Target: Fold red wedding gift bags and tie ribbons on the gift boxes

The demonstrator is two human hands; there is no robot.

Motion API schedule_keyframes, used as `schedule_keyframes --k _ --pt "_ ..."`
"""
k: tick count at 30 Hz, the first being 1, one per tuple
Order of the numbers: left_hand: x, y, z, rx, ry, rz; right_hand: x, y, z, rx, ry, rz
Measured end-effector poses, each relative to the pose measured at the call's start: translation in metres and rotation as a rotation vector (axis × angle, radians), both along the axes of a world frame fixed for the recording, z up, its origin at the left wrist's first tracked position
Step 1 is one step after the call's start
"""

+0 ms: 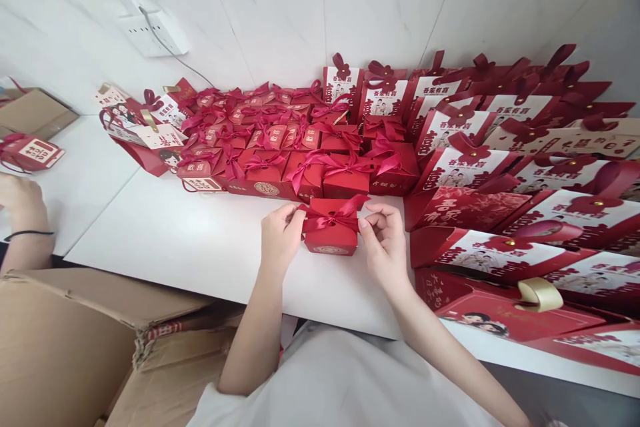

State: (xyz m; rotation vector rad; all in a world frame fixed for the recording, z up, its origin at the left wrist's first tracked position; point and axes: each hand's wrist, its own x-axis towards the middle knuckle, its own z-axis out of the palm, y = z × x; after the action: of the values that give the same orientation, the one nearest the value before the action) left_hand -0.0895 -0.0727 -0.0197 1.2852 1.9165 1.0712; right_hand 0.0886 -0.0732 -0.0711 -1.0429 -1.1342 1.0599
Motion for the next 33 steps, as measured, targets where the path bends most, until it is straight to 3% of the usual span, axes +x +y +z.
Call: schedule_keyframes --k 8,17,20,26,28,33 --pt "-0.002 -0.002 -0.022 -0.068 -0.273 0.027 -0.001 0.000 -0.007 -0.050 0.042 0.012" --pt "0.005 -0.004 -0.036 -0.003 -0.479 0.064 -0.004 0.000 -0.008 -0.092 0.147 -0.009" --pt "0.000 -0.006 -0.033 -0.051 -0.536 -0.023 -0.002 0.001 -0.007 -0.116 0.155 0.009" --pt "-0.019 -0.012 -0.023 -0.230 -0.759 -0.345 0.006 0.002 -0.001 -0.258 0.164 -0.061" --pt "-0.019 -0.010 -0.023 -0.231 -0.741 -0.304 0.007 0.000 -0.002 -0.283 0.148 -0.069" --pt "-0.004 0.000 -0.018 -0.230 -0.466 -0.050 0.007 -0.006 -0.006 -0.292 0.121 0.022"
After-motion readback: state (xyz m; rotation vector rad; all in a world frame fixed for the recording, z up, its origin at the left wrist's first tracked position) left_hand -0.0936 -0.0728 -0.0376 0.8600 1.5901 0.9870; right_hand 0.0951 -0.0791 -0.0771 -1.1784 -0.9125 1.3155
